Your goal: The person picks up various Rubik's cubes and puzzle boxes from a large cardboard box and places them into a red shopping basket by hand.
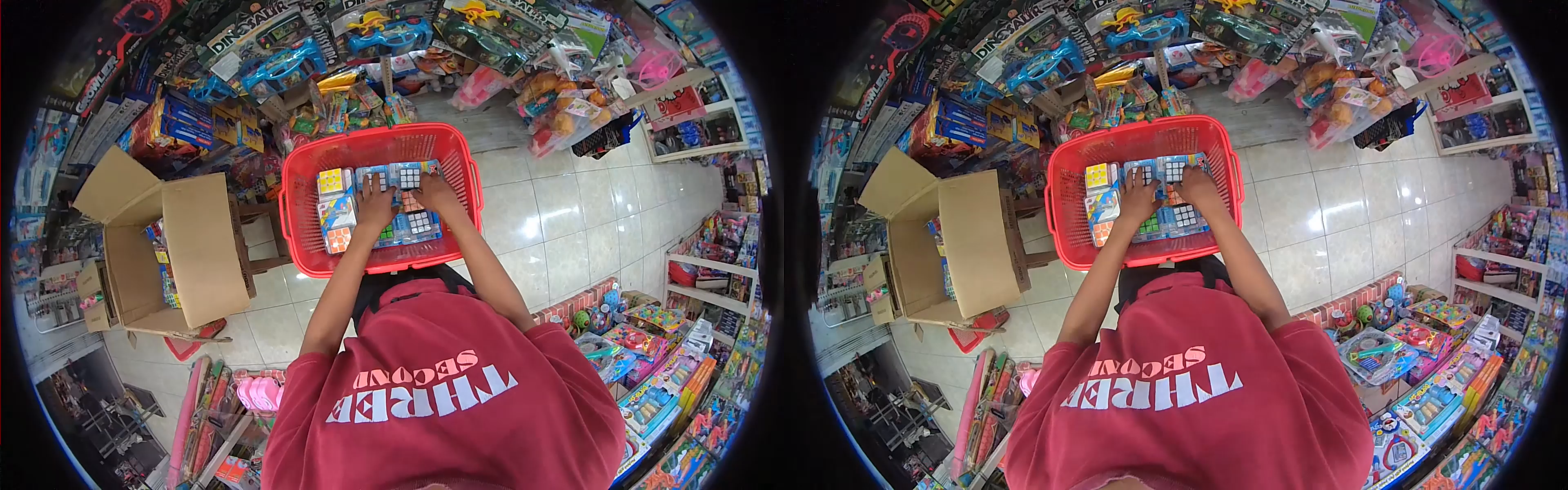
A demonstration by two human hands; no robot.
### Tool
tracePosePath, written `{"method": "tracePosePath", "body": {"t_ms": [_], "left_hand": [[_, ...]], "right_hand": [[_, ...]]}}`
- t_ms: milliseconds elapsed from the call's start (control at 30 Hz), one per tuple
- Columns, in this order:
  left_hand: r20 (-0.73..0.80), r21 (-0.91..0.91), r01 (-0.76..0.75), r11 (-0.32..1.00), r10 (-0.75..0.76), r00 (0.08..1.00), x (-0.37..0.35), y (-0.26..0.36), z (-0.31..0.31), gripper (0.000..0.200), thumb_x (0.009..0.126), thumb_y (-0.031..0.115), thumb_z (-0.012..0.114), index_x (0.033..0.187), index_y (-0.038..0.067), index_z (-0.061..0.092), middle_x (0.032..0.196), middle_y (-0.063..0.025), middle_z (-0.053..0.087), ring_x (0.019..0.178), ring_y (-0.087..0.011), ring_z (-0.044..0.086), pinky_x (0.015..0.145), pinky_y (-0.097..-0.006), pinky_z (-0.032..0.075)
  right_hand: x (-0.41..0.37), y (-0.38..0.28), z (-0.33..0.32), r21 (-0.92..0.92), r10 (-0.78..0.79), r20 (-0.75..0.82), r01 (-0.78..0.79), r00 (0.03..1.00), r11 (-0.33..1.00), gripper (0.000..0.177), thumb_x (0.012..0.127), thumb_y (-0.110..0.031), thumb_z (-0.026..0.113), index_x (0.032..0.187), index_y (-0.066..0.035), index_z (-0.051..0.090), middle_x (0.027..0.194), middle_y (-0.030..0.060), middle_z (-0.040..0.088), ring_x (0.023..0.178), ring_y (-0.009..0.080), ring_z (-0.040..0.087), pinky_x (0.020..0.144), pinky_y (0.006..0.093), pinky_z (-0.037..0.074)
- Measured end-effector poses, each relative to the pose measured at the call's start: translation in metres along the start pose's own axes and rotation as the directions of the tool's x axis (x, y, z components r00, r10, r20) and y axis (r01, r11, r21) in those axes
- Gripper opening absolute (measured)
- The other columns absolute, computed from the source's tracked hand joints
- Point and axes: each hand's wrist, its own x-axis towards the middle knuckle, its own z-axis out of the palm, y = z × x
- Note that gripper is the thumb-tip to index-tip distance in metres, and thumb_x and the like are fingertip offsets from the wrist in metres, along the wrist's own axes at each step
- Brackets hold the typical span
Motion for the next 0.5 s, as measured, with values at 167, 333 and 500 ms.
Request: {"method": "tracePosePath", "body": {"t_ms": [167, 333, 500], "left_hand": [[0.090, -0.804, 0.048, 0.593, 0.042, 0.995, -0.065, 0.004, -0.064, 0.034, 0.089, 0.028, 0.058, 0.113, 0.004, 0.059, 0.110, -0.0134, 0.060, 0.103, -0.0241, 0.057, 0.088, -0.0343, 0.046], [0.428, -0.902, 0.397, 0.171, 0.224, 0.876, -0.161, -0.016, -0.097, 0.027, 0.094, 0.024, 0.052, 0.107, 0.003, 0.062, 0.098, -0.0051, 0.063, 0.093, -0.0133, 0.059, 0.081, -0.0281, 0.048], [0.484, -0.817, 0.464, 0.342, -0.030, 0.874, -0.215, -0.061, 0.005, 0.030, 0.092, 0.022, 0.052, 0.107, -0.001, 0.062, 0.098, -0.0078, 0.065, 0.093, -0.0173, 0.060, 0.083, -0.0292, 0.047]], "right_hand": [[-0.059, -0.008, -0.043, 0.382, -0.231, 0.182, 0.148, 0.956, 0.912, 0.026, 0.088, -0.026, 0.057, 0.090, 0.000, 0.057, 0.077, 0.0115, 0.064, 0.071, 0.0233, 0.064, 0.064, 0.0352, 0.052], [-0.131, -0.023, -0.088, 0.696, -0.393, 0.579, -0.182, 0.714, 0.695, 0.019, 0.093, -0.020, 0.050, 0.094, -0.003, 0.058, 0.075, 0.0031, 0.062, 0.069, 0.0105, 0.062, 0.062, 0.0229, 0.051], [-0.160, -0.029, -0.058, 0.516, -0.368, 0.787, -0.199, 0.496, 0.833, 0.022, 0.092, -0.022, 0.049, 0.098, -0.003, 0.059, 0.083, 0.0074, 0.065, 0.077, 0.0141, 0.063, 0.066, 0.0269, 0.052]]}}
